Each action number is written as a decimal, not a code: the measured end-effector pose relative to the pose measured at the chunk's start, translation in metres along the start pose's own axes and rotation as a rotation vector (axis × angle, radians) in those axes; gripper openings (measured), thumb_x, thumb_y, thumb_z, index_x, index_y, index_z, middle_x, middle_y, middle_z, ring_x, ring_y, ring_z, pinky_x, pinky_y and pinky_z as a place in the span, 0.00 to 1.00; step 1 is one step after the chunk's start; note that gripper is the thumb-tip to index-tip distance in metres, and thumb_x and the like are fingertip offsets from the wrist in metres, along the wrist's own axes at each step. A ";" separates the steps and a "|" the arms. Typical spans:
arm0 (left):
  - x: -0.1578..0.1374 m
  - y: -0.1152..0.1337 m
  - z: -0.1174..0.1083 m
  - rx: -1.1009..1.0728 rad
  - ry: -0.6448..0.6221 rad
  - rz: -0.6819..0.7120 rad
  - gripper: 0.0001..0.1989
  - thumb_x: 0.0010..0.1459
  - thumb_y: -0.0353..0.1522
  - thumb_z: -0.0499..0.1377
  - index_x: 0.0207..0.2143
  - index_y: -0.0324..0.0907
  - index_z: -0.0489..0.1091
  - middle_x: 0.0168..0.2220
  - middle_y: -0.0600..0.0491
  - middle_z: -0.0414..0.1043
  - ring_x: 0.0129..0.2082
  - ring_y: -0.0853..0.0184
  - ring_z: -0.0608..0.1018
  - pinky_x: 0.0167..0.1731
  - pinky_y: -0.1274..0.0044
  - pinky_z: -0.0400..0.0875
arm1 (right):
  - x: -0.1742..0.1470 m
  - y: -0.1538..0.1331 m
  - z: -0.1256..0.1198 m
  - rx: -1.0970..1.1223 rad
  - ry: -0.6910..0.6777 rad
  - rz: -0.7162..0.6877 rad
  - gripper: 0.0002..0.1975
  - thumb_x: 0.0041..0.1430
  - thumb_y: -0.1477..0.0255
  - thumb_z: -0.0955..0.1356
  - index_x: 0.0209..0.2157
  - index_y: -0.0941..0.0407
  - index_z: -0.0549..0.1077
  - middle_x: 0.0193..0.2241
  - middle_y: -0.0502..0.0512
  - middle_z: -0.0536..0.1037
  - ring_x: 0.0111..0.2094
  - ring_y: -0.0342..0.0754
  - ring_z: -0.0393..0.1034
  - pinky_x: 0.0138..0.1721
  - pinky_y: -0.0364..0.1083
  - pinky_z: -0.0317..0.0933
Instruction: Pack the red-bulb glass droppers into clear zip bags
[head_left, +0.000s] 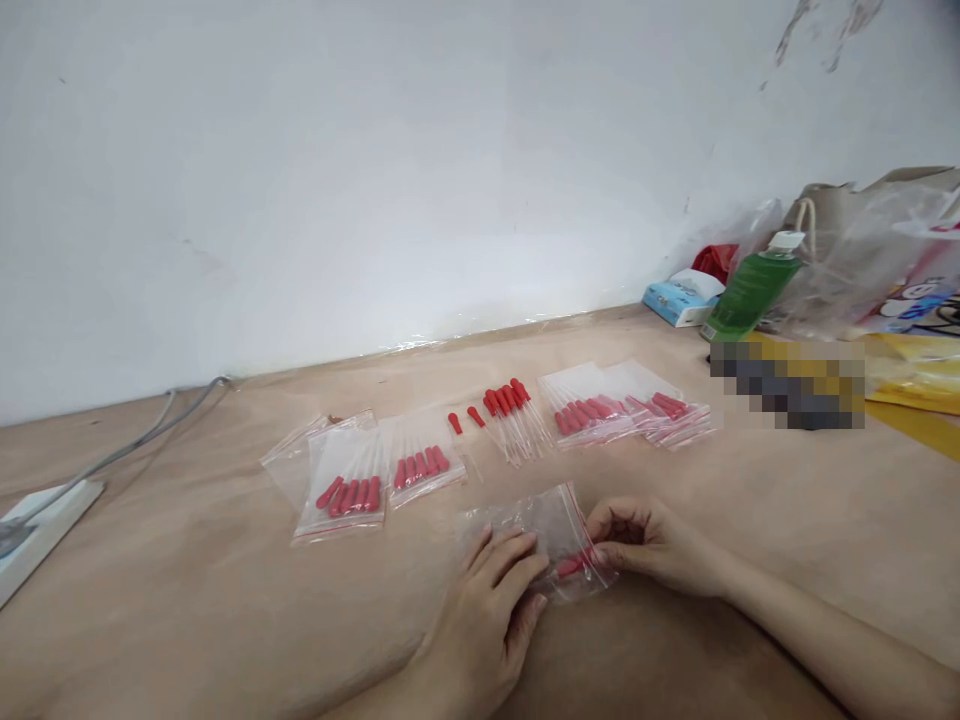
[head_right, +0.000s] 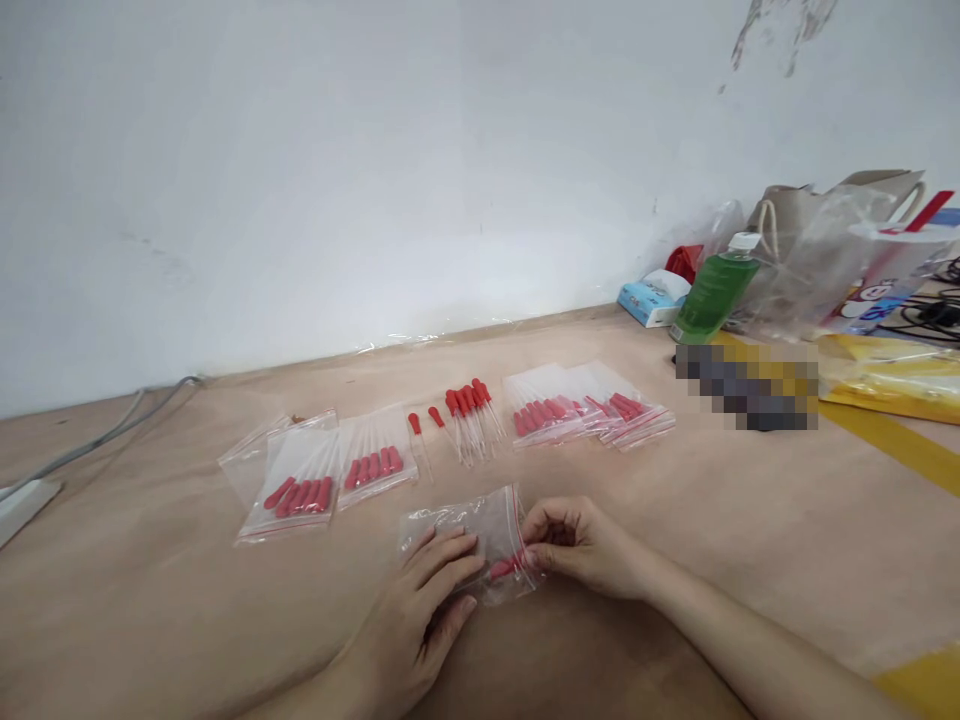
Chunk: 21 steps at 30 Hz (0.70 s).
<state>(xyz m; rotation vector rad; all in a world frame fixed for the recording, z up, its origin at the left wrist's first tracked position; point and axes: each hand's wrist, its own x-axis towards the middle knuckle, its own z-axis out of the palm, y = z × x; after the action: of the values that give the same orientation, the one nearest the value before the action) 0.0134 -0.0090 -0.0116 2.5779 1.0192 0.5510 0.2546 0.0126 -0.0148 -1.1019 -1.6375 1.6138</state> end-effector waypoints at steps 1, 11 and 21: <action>0.000 0.000 0.000 0.002 -0.001 0.004 0.15 0.60 0.29 0.50 0.49 0.44 0.63 0.52 0.50 0.64 0.54 0.63 0.65 0.56 0.62 0.57 | 0.000 0.001 0.001 -0.048 0.027 -0.020 0.14 0.50 0.61 0.68 0.26 0.59 0.69 0.23 0.50 0.71 0.26 0.40 0.65 0.28 0.40 0.58; 0.000 -0.002 0.000 0.083 0.052 -0.090 0.15 0.60 0.34 0.51 0.50 0.50 0.66 0.55 0.51 0.61 0.56 0.59 0.62 0.54 0.58 0.57 | -0.005 -0.004 0.000 -0.373 0.097 -0.301 0.15 0.58 0.64 0.61 0.23 0.58 0.66 0.26 0.51 0.66 0.27 0.39 0.61 0.29 0.40 0.57; -0.007 -0.005 -0.004 0.185 0.046 0.036 0.21 0.61 0.29 0.47 0.57 0.41 0.54 0.58 0.46 0.55 0.59 0.59 0.55 0.57 0.58 0.52 | 0.101 -0.062 -0.043 -0.748 0.522 -0.065 0.15 0.48 0.73 0.66 0.40 0.59 0.66 0.31 0.55 0.74 0.32 0.44 0.67 0.32 0.41 0.58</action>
<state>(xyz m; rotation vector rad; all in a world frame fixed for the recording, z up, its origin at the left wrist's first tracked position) 0.0040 -0.0096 -0.0124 2.7615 1.0886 0.5511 0.2321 0.1259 0.0359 -1.6290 -1.8964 0.5559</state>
